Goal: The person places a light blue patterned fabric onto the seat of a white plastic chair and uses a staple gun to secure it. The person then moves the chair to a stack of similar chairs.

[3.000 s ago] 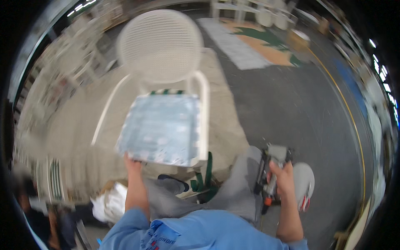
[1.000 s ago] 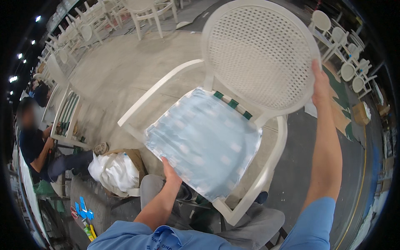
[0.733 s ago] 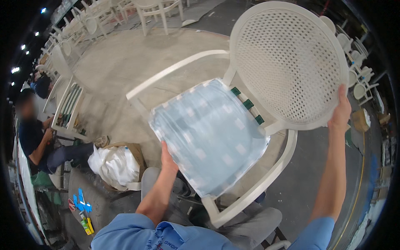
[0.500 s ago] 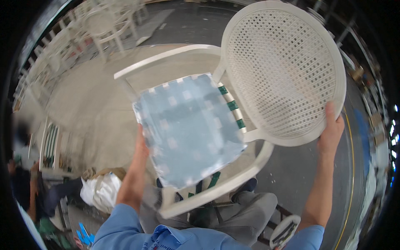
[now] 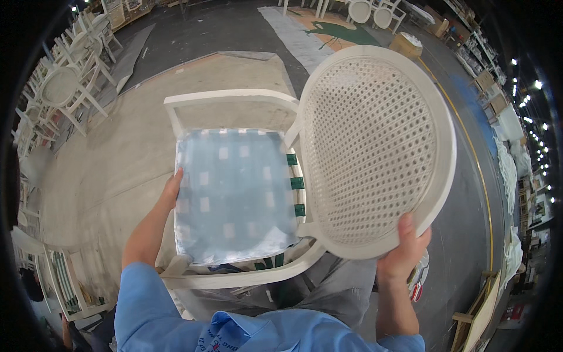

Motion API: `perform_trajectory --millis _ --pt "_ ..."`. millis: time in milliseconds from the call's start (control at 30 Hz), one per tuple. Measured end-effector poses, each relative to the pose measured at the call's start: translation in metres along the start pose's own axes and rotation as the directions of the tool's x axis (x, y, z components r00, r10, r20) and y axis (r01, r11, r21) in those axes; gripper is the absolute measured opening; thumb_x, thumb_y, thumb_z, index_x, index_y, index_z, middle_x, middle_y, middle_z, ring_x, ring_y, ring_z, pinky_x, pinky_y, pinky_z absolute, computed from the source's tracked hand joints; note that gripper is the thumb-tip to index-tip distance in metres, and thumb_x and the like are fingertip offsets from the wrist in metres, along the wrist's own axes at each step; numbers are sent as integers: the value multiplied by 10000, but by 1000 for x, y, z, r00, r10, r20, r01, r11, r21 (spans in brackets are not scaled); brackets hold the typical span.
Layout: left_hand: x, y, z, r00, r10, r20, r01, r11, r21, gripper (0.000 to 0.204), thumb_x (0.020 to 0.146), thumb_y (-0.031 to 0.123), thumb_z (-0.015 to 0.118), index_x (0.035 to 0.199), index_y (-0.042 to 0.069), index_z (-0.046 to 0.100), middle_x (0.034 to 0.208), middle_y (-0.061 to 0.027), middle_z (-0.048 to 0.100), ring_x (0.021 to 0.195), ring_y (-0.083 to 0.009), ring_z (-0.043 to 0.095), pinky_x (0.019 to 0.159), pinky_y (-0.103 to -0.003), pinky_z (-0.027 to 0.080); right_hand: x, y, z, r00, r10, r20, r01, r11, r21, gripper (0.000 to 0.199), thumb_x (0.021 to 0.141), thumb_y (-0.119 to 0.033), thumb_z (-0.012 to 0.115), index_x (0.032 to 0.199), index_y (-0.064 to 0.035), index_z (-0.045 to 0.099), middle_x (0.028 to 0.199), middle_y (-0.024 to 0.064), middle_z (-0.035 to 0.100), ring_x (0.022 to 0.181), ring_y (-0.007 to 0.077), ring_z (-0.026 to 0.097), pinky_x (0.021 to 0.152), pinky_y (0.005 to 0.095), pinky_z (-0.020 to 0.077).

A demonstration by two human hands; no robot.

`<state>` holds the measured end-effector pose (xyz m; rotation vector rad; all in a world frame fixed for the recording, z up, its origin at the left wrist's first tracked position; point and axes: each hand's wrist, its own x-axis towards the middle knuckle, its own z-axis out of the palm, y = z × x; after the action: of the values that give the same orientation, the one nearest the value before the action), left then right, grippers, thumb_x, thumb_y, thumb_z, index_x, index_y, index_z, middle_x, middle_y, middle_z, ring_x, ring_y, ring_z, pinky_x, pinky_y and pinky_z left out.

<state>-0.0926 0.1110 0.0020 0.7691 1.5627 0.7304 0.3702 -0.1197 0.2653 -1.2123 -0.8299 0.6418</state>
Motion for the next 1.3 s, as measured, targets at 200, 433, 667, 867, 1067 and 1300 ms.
perform_trajectory --millis 200,433,667,867,1067,1300 --pt "-57 19 -22 977 171 -130 -116 930 348 738 950 524 541 1431 -18 400 1336 -201 547 1226 -315 538 1018 -446 436 -15 4 1 994 6 109 -1 999 -51 608 969 -284 554 1410 74 338 1345 198 498 1213 278 526 1033 415 419" --pt "-301 -10 17 618 186 764 -53 979 -196 427 999 360 525 1083 -26 689 1010 -182 714 968 -259 687 923 -358 510 20 -26 -23 979 74 191 -97 989 114 572 991 -284 552 1402 69 368 1327 197 528 1173 259 559 1010 386 435" --pt "-356 -116 118 964 40 262 209 489 -847 497 1014 402 486 1371 69 390 1366 -194 466 1254 -370 497 997 -513 443 30 -37 0 961 46 273 -48 999 1 572 951 -274 615 1363 75 423 1278 189 567 1107 238 599 940 359 476" --pt "-287 -65 95 981 -68 -181 -138 412 -901 188 969 162 573 1010 10 471 833 -120 539 792 -316 607 786 -480 545 2 -42 3 956 -28 292 32 999 -9 687 816 -270 784 1298 93 455 1209 164 585 1081 209 584 947 355 465" --pt "-277 -68 17 930 -5 -368 -305 547 -780 249 997 231 511 1110 25 429 923 -133 548 793 -307 614 733 -472 550 -50 -26 -44 666 -21 746 -269 926 266 536 907 -286 683 1260 71 495 1196 165 595 986 236 638 844 322 520" --pt "-304 -68 79 923 35 -382 -330 580 -745 345 995 271 525 1238 92 358 891 -139 542 634 -258 608 587 -424 559 -40 144 -39 753 637 164 -649 760 28 375 939 -312 616 1099 28 621 1112 157 658 837 277 671 745 355 538"
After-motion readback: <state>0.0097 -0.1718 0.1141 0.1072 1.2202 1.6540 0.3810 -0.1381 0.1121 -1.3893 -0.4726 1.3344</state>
